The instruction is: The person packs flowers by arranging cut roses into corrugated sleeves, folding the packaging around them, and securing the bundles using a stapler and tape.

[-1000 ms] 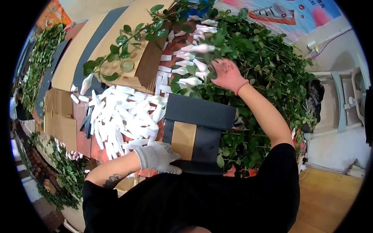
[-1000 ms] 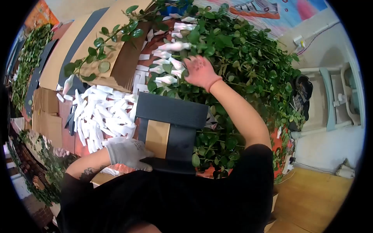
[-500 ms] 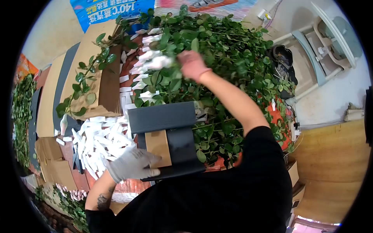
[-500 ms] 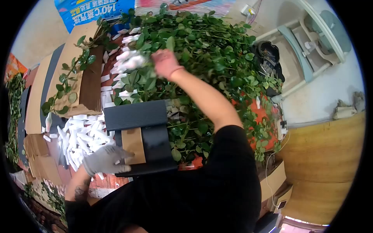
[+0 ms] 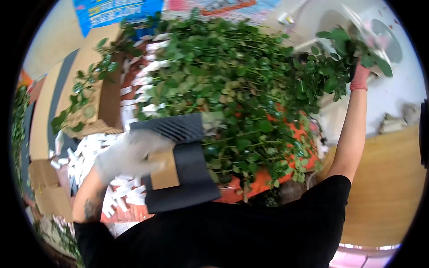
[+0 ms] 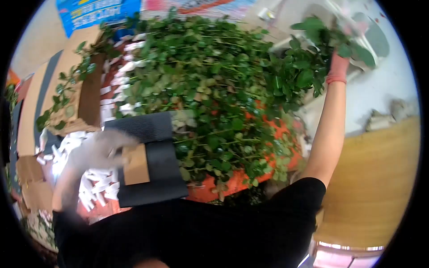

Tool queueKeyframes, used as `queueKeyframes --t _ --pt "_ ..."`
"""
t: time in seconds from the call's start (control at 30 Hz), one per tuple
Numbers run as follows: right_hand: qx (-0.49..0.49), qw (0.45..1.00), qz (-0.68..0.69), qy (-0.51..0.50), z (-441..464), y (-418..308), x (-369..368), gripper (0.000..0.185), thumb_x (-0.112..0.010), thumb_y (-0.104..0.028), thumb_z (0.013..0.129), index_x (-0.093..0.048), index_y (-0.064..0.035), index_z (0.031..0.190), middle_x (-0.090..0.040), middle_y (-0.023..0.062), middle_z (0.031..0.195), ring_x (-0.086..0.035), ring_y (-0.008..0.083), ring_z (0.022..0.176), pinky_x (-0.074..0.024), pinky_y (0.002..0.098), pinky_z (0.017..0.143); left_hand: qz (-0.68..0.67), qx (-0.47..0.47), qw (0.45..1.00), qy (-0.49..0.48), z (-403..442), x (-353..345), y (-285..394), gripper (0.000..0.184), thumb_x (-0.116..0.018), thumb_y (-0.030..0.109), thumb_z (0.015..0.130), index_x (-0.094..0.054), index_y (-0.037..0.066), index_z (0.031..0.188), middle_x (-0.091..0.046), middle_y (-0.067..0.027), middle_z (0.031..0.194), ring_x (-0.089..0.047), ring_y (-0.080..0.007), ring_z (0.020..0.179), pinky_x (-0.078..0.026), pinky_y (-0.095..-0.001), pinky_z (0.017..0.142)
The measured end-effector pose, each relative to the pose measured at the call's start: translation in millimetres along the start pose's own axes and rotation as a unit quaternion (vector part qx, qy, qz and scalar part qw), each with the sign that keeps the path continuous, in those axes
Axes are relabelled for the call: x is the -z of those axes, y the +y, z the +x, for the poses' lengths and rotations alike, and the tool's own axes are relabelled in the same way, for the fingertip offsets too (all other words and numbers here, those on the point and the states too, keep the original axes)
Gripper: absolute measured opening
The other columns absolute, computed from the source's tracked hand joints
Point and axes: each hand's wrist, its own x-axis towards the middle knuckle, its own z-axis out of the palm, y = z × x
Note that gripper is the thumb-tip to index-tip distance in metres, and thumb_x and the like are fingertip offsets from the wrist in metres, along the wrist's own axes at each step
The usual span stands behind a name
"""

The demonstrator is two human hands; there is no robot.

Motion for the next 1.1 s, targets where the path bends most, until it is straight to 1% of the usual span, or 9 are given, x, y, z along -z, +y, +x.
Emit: queueKeyframes --t 0.27,0.33,0.53,0.57,0.6,0.67,0.93,0.97,1.1 --pt "0.055 0.986 -0.154 0.037 40.4 62.8 207.1 0.04 -0.046 -0.02 0.094 -0.048 -0.0023 0.13 -0.05 0.0127 0.132 -0.043 0.0232 0.123 -0.0317 0.0352 0.104 0.035 0.036 0.972 -0.228 -49.2 -82.7 7.0 0.068 -0.056 0.056 0.081 -0.053 0.002 0.123 -0.054 -0.019 0.122 -0.052 -0.033 0.114 -0.041 -0.039 0.096" --pt "0.049 0.986 0.04 0.155 40.3 8.6 184.7 0.042 -0.045 -0.018 0.096 -0.043 0.0008 0.133 -0.052 0.0121 0.131 -0.05 0.0221 0.118 -0.0384 0.033 0.1 0.058 0.006 0.983 -0.172 -55.2 -90.8 8.1 0.067 -0.06 0.051 0.081 -0.052 -0.002 0.121 -0.054 -0.0216 0.122 -0.052 -0.0349 0.112 -0.041 -0.039 0.096" --pt "0.116 0.99 -0.046 0.069 22.5 -78.9 80.6 0.028 -0.06 -0.019 0.086 -0.058 -0.0015 0.108 -0.062 0.016 0.104 -0.061 0.0287 0.092 -0.0485 0.0391 0.083 0.067 0.074 0.983 -0.152 -58.6 -122.0 0.9 0.052 -0.058 0.04 0.082 -0.054 0.003 0.119 -0.059 -0.0155 0.115 -0.055 -0.0289 0.111 -0.044 -0.0368 0.093" --pt "0.097 0.994 0.035 0.029 -10.9 -142.0 52.1 0.022 -0.062 -0.018 0.083 -0.062 -0.0044 0.099 -0.062 0.0176 0.105 -0.061 0.029 0.089 -0.0495 0.0409 0.079 0.073 0.095 0.98 -0.16 -56.9 -124.2 1.6 0.047 -0.058 0.037 0.082 -0.056 0.004 0.115 -0.06 -0.0142 0.111 -0.057 -0.0282 0.107 -0.045 -0.0371 0.091" --pt "0.155 0.952 -0.253 -0.071 -35.3 -190.8 27.0 0.013 -0.063 -0.015 0.08 -0.063 -0.0065 0.09 -0.062 0.017 0.1 -0.06 0.0264 0.09 -0.0488 0.0416 0.08 0.077 0.115 0.976 -0.169 -55.3 -124.9 2.8 0.041 -0.059 0.033 0.081 -0.058 0.005 0.111 -0.062 -0.0128 0.107 -0.059 -0.0276 0.104 -0.046 -0.0374 0.089" --pt "0.357 0.896 -0.232 -0.124 -72.1 -267.3 -28.9 0.022 -0.064 -0.017 0.072 -0.061 -0.009 0.093 -0.058 0.0086 0.101 -0.055 0.0212 0.09 -0.0473 0.0342 0.072 0.078 0.136 0.974 -0.162 -52.2 -125.0 7.9 0.033 -0.057 0.028 0.081 -0.059 0.006 0.105 -0.064 -0.0112 0.1 -0.061 -0.0272 0.099 -0.047 -0.038 0.086" --pt "0.448 0.807 0.042 -0.381 -252.1 -416.1 -213.1 0.03 -0.048 -0.018 0.079 -0.057 -0.0053 0.105 -0.059 0.0114 0.096 -0.058 0.0255 0.089 -0.0456 0.0345 0.082 0.082 0.155 0.976 -0.126 -58.5 -137.8 -1.6 0.025 -0.059 0.024 0.078 -0.061 0.009 0.097 -0.065 -0.0077 0.095 -0.062 -0.0241 0.095 -0.049 -0.0369 0.081" --pt "0.447 0.652 -0.013 -0.613 -239.8 -421.1 -235.6 0.039 -0.049 -0.023 0.078 -0.058 -0.0056 0.111 -0.059 0.0163 0.108 -0.058 0.029 0.097 -0.0444 0.0357 0.089 0.077 0.136 0.985 -0.075 -62.3 -141.8 -4.1 0.025 -0.06 0.024 0.077 -0.062 0.009 0.096 -0.065 -0.0065 0.094 -0.062 -0.0234 0.094 -0.049 -0.0367 0.08" --pt "0.283 0.811 0.168 -0.485 -152.9 -452.9 -235.8 0.063 -0.062 -0.038 0.072 -0.049 -0.0035 0.124 -0.048 0.0196 0.129 -0.049 0.0324 0.118 -0.0381 0.041 0.099 0.067 0.118 0.991 0.013 -67.0 -146.4 -8.9 0.028 -0.062 0.024 0.072 -0.063 0.011 0.097 -0.064 -0.003 0.09 -0.061 -0.0211 0.092 -0.049 -0.0354 0.078"
